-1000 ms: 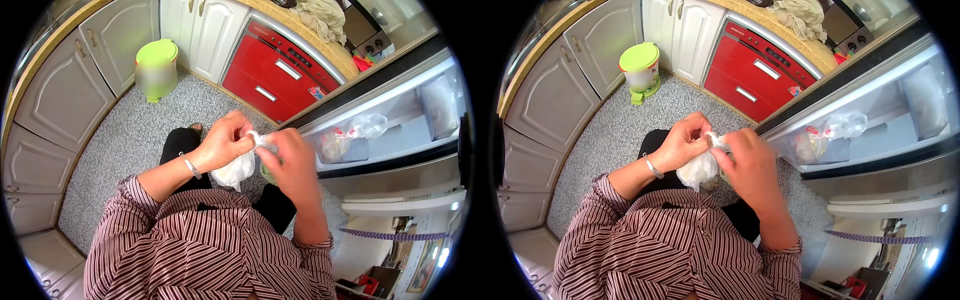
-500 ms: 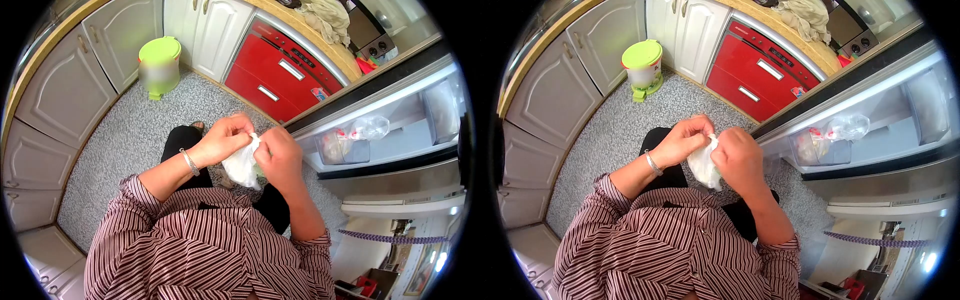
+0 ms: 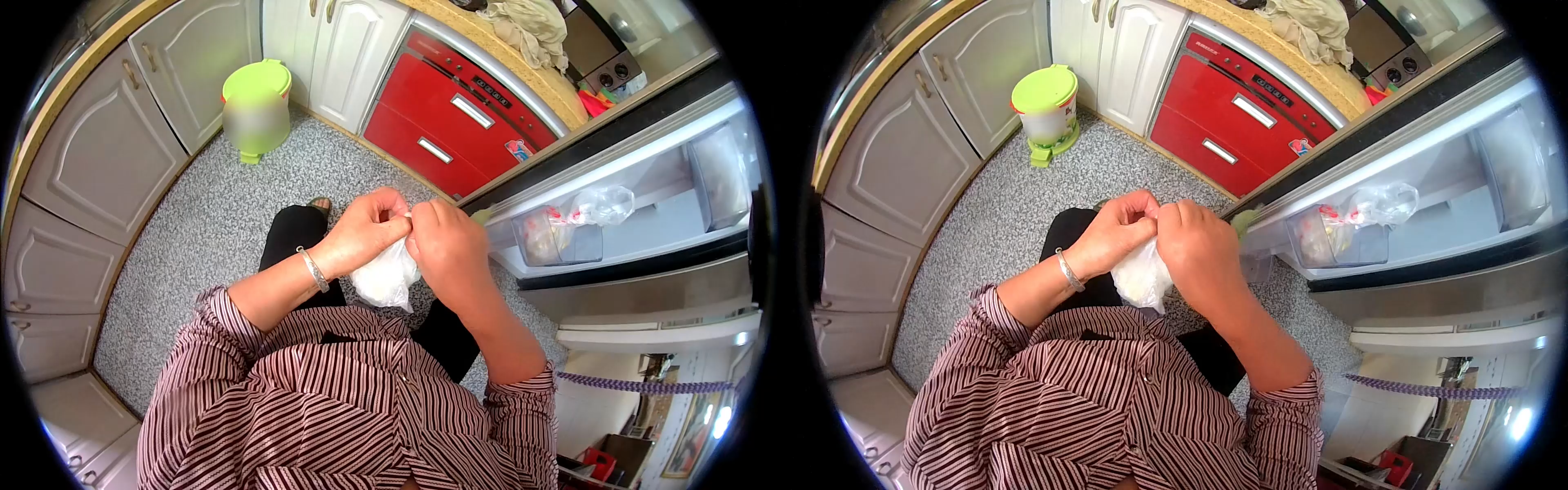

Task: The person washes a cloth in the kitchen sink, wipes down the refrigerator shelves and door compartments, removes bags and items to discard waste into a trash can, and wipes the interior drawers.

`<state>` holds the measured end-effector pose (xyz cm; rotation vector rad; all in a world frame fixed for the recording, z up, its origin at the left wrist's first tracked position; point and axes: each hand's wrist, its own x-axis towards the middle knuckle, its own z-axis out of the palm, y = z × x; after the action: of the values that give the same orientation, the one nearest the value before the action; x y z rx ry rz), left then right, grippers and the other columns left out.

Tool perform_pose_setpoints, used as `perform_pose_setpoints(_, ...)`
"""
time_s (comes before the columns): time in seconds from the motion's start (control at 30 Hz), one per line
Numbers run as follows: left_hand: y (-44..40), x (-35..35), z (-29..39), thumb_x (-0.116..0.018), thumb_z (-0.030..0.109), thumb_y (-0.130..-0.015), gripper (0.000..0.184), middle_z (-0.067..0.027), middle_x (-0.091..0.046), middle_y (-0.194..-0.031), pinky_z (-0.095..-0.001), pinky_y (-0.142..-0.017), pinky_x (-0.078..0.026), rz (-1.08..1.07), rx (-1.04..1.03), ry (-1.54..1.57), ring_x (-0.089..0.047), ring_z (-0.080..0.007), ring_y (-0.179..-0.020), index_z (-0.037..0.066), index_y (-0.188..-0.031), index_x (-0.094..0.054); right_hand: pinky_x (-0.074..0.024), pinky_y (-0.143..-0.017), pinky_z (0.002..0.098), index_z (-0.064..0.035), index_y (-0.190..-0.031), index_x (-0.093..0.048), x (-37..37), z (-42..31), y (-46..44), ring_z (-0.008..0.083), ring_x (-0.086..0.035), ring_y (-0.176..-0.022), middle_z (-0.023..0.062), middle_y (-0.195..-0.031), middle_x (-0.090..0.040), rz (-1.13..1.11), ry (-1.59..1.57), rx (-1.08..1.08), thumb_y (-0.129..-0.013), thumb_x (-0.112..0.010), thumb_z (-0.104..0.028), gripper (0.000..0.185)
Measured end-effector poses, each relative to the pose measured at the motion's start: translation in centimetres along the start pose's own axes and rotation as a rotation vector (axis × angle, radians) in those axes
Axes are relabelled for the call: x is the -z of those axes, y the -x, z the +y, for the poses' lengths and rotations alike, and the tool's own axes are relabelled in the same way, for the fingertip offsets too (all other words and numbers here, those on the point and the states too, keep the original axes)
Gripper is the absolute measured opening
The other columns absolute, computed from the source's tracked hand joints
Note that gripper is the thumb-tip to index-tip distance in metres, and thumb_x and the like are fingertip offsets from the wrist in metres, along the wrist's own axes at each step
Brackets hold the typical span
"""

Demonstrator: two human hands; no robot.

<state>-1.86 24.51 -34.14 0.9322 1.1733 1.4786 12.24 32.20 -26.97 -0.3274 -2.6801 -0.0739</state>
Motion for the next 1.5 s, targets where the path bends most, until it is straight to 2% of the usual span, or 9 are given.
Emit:
perform_pose_setpoints(0.07,-0.4,0.1,-0.5,-0.059,0.011,-0.087,0.009,0.0007,-0.057,-0.080,-0.0234,-0.064,-0.044,0.071,-0.214,-0.187,-0.052,-0.0056,-0.073,0.004,-0.091,-0.055,-0.0511,-0.060,0.0389,-0.0066,-0.082,-0.051,-0.4,0.2,-0.3,0.0271,-0.061,-0.070,0.0092,-0.077,-0.054,0.003,0.018,-0.007,-0.073,-0.063,-0.009,0.015)
perform_pose_setpoints(0.4,-1.9,1.5,-0.9,-0.055,0.014,-0.089,0.011,0.0018,-0.054,-0.079,-0.0222,-0.060,-0.039,-0.024,-0.026,-0.042,-0.047,-0.0061,-0.070,0.005,-0.094,-0.057,-0.0479,-0.063,0.0449,-0.0037,-0.085,-0.052,-0.4,0.8,-1.0,0.0355,-0.058,-0.075,0.0141,-0.079,-0.055,0.080,-0.135,-0.079,-0.076,-0.062,-0.006,0.013)
perform_pose_setpoints(0.5,-1.7,1.7,-0.9,-0.054,0.013,-0.089,0.013,0.0007,-0.058,-0.090,-0.0226,-0.071,-0.043,-0.148,-0.002,0.202,-0.051,-0.0069,-0.081,0.005,-0.099,-0.057,-0.0490,-0.063,0.0368,-0.0038,-0.084,-0.055,-0.6,1.1,-1.2,0.0246,-0.060,-0.068,0.0079,-0.078,-0.057,0.238,-0.266,-0.219,-0.076,-0.062,-0.006,0.010)
perform_pose_setpoints(0.6,-1.1,1.0,0.3,-0.055,0.012,-0.092,0.020,0.0004,-0.059,-0.102,-0.0247,-0.084,-0.045,-0.256,0.007,0.367,-0.053,-0.0076,-0.093,0.004,-0.111,-0.057,-0.0479,-0.072,0.0270,-0.0028,-0.095,-0.061,0.1,2.4,-1.1,0.0088,-0.055,-0.079,0.0039,-0.085,-0.062,0.197,-0.970,-0.710,-0.085,-0.056,-0.003,0.011)
perform_pose_setpoints(0.8,-1.5,0.4,1.0,-0.059,0.019,-0.098,0.029,0.0009,-0.061,-0.107,-0.0256,-0.090,-0.045,-0.428,0.011,0.024,-0.055,-0.0070,-0.099,0.002,-0.122,-0.056,-0.0478,-0.079,0.0268,-0.0019,-0.092,-0.061,2.5,3.5,-1.1,0.0118,-0.058,-0.083,0.0050,-0.099,-0.064,0.154,-0.979,-0.346,-0.085,-0.054,0.006,0.013)
perform_pose_setpoints(0.97,-1.3,0.6,1.6,-0.056,0.014,-0.099,0.022,0.0009,-0.061,-0.104,-0.0259,-0.087,-0.047,-0.322,-0.137,0.156,-0.057,-0.0070,-0.098,0.001,-0.117,-0.057,-0.0450,-0.093,0.0296,-0.0015,-0.106,-0.060,3.8,4.4,1.2,0.0163,-0.057,-0.108,0.0081,-0.117,-0.061,0.213,-1.276,-0.664,-0.084,-0.059,0.004,0.023)
perform_pose_setpoints(1.07,-2.1,0.9,2.0,-0.057,0.008,-0.097,0.022,-0.0004,-0.061,-0.106,-0.0277,-0.091,-0.047,-0.354,-0.160,0.200,-0.058,-0.0093,-0.103,0.001,-0.118,-0.057,-0.0431,-0.097,0.0318,-0.0050,-0.130,-0.054,3.5,3.1,2.0,0.0170,-0.053,-0.115,0.0077,-0.123,-0.059,-0.226,-0.965,-0.583,-0.081,-0.069,-0.005,0.051)
perform_pose_setpoints(1.27,-2.9,-0.5,1.9,-0.065,0.008,-0.091,0.025,-0.0013,-0.055,-0.102,-0.0289,-0.090,-0.047,-0.190,-0.410,-0.133,-0.056,-0.0108,-0.101,0.000,-0.114,-0.059,-0.0462,-0.090,0.0343,-0.0040,-0.114,-0.061,-0.9,2.3,3.4,0.0191,-0.056,-0.107,0.0059,-0.113,-0.058,-0.041,-0.912,-0.475,-0.080,-0.070,-0.010,0.035)
perform_pose_setpoints(1.5,-1.9,1.2,2.7,-0.067,0.006,-0.090,0.031,-0.0023,-0.061,-0.113,-0.0295,-0.093,-0.048,-0.333,-0.081,0.010,-0.056,-0.0103,-0.107,0.002,-0.120,-0.058,-0.0442,-0.063,0.0231,-0.0044,-0.090,-0.064,-1.0,2.8,4.7,0.0091,-0.055,-0.074,0.0013,-0.086,-0.059,0.075,-1.151,-0.760,-0.084,-0.062,-0.007,0.007)
